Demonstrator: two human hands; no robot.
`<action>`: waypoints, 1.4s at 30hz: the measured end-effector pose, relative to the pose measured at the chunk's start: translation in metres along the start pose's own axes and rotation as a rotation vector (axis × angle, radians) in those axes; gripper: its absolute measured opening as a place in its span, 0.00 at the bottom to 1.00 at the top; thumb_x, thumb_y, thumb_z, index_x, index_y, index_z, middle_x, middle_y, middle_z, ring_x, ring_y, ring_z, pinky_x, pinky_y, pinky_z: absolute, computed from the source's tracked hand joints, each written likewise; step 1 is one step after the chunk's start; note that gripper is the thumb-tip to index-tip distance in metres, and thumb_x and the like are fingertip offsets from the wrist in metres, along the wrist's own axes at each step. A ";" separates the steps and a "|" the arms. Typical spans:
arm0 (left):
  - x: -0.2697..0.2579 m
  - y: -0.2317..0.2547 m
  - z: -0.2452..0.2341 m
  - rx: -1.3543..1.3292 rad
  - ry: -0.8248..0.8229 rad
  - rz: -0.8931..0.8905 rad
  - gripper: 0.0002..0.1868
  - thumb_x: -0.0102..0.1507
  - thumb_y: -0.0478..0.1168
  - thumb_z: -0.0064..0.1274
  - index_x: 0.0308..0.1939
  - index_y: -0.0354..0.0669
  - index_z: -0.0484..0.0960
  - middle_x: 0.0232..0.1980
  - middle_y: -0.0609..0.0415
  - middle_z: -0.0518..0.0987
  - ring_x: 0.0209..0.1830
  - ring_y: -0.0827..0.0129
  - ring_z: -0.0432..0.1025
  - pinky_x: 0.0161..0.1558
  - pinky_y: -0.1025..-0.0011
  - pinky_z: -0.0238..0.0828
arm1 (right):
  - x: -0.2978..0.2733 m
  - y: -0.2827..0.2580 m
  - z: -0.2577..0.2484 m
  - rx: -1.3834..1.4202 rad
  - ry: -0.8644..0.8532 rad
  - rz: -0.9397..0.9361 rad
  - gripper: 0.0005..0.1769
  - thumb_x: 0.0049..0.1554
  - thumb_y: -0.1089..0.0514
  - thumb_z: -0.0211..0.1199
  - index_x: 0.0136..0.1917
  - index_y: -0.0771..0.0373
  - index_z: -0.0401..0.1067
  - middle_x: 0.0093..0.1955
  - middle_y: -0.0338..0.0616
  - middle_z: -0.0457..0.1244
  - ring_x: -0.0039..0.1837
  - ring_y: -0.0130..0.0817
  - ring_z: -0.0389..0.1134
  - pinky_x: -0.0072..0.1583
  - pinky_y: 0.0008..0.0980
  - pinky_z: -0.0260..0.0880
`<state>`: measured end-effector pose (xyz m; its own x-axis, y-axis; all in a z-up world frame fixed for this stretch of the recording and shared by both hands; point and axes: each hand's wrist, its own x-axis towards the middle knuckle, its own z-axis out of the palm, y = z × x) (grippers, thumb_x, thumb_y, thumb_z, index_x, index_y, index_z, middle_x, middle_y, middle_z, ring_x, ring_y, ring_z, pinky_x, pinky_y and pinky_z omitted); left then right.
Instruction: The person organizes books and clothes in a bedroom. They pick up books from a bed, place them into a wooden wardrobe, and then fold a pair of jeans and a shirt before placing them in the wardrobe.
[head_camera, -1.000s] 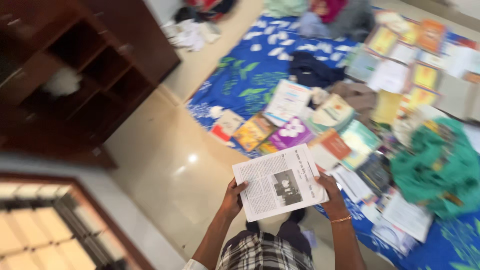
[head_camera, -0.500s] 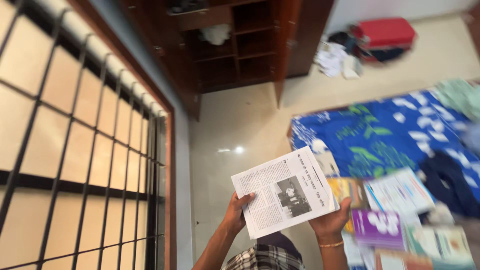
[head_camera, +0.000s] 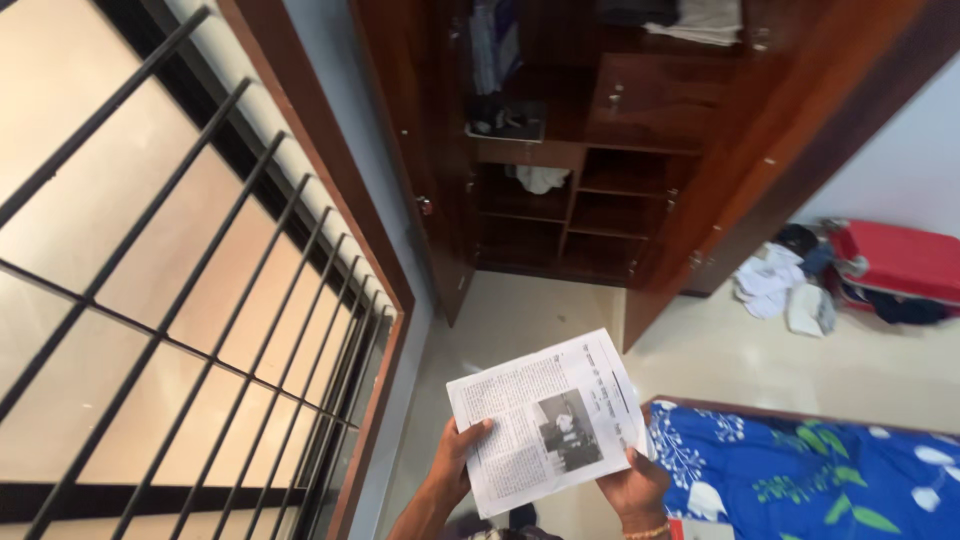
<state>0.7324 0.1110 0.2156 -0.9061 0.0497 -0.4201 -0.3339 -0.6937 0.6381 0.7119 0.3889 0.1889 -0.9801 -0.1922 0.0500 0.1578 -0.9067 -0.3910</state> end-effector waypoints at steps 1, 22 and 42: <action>0.010 0.006 -0.001 -0.048 0.009 0.006 0.27 0.59 0.34 0.56 0.59 0.23 0.68 0.47 0.34 0.81 0.41 0.52 0.83 0.45 0.58 0.85 | 0.023 0.003 0.002 0.003 -0.047 0.029 0.48 0.48 0.62 0.71 0.77 0.70 0.55 0.71 0.61 0.60 0.72 0.60 0.60 0.71 0.60 0.58; 0.334 0.250 0.002 0.219 -0.018 0.032 0.24 0.62 0.32 0.51 0.61 0.26 0.68 0.50 0.34 0.83 0.48 0.53 0.82 0.48 0.61 0.81 | 0.415 0.059 -0.003 -0.188 0.362 0.012 0.33 0.54 0.64 0.56 0.71 0.76 0.60 0.65 0.56 0.65 0.68 0.47 0.66 0.68 0.46 0.64; 0.671 0.301 0.025 0.654 0.088 0.234 0.40 0.60 0.25 0.52 0.76 0.44 0.59 0.58 0.46 0.81 0.56 0.62 0.76 0.56 0.66 0.73 | 0.698 0.031 -0.079 -1.167 0.433 -0.093 0.21 0.59 0.66 0.63 0.66 0.69 0.73 0.57 0.45 0.70 0.56 0.31 0.68 0.58 0.30 0.67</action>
<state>0.0178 -0.0460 0.1422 -0.9582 -0.1254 -0.2573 -0.2454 -0.1027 0.9640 0.0233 0.2564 0.1388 -0.9758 0.1950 -0.0993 0.1025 0.0065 -0.9947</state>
